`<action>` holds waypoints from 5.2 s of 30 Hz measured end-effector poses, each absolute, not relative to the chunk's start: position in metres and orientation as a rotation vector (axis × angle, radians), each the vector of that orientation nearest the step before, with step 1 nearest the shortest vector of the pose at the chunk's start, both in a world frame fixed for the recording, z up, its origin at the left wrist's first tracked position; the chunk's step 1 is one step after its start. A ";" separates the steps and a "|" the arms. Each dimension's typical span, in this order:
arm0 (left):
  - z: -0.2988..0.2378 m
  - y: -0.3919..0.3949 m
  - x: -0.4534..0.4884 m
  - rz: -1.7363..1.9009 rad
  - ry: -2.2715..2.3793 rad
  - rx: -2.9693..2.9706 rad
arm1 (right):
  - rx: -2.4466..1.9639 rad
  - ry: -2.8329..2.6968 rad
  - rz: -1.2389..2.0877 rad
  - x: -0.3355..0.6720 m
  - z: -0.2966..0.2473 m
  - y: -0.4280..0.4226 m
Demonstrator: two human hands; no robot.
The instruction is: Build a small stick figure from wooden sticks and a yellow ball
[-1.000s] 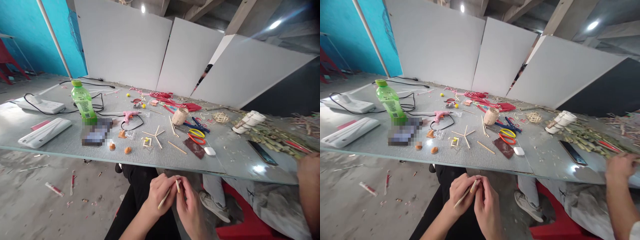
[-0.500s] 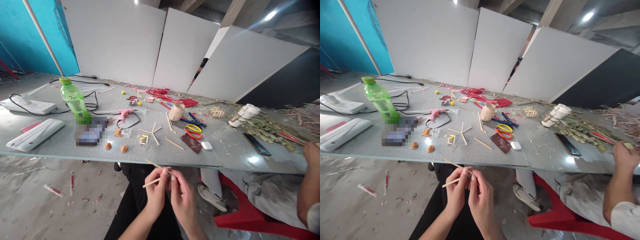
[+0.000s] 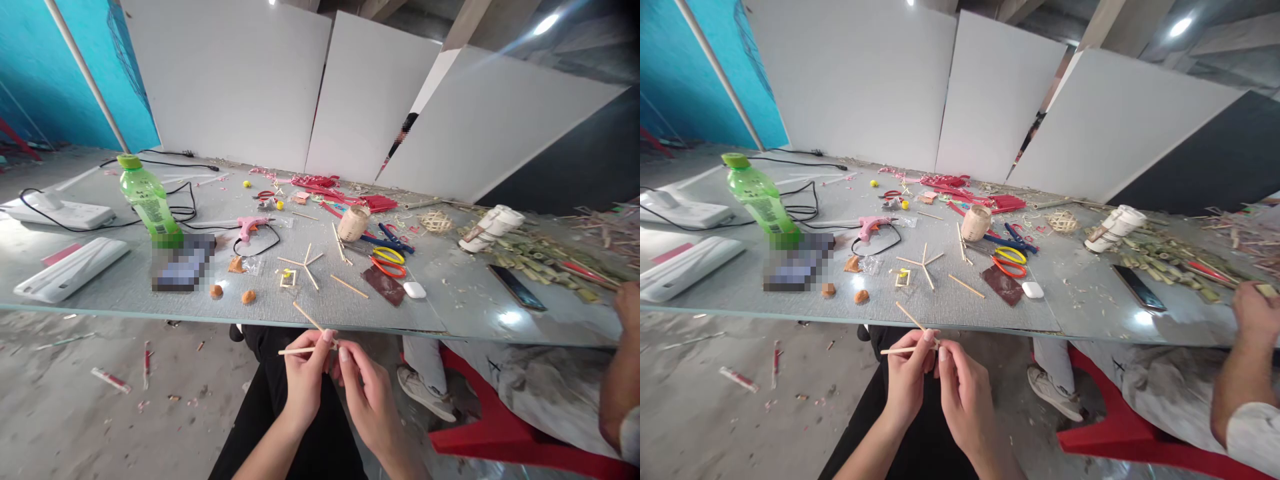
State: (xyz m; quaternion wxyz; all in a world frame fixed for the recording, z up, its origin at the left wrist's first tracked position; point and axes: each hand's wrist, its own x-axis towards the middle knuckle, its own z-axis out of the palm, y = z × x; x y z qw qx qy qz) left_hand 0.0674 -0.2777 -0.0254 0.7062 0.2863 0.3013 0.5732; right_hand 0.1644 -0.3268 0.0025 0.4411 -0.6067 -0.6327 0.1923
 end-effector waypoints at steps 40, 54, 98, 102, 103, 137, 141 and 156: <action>-0.016 -0.276 0.057 0.806 0.406 0.358 | -1.571 -1.533 0.611 0.185 -0.011 -0.341; -0.016 -0.279 0.056 0.901 0.462 0.567 | -1.494 -1.705 0.674 0.188 -0.004 -0.341; -0.021 -0.280 0.046 0.865 0.583 0.951 | -1.394 -1.904 0.464 0.179 0.020 -0.333; -0.015 -0.280 0.046 0.687 0.453 0.674 | -1.369 -1.884 0.583 0.179 0.024 -0.335; -0.014 -0.279 0.046 0.659 0.441 0.646 | -1.367 -1.884 0.614 0.180 0.025 -0.336; -0.013 -0.284 0.031 0.735 0.448 0.956 | -1.325 -1.917 0.521 0.210 0.027 -0.344; -0.013 -0.283 0.032 0.775 0.431 0.956 | -1.362 -1.873 0.596 0.196 0.026 -0.348; -0.021 -0.283 0.032 0.767 0.289 0.856 | -1.235 -0.995 0.469 0.202 0.005 -0.367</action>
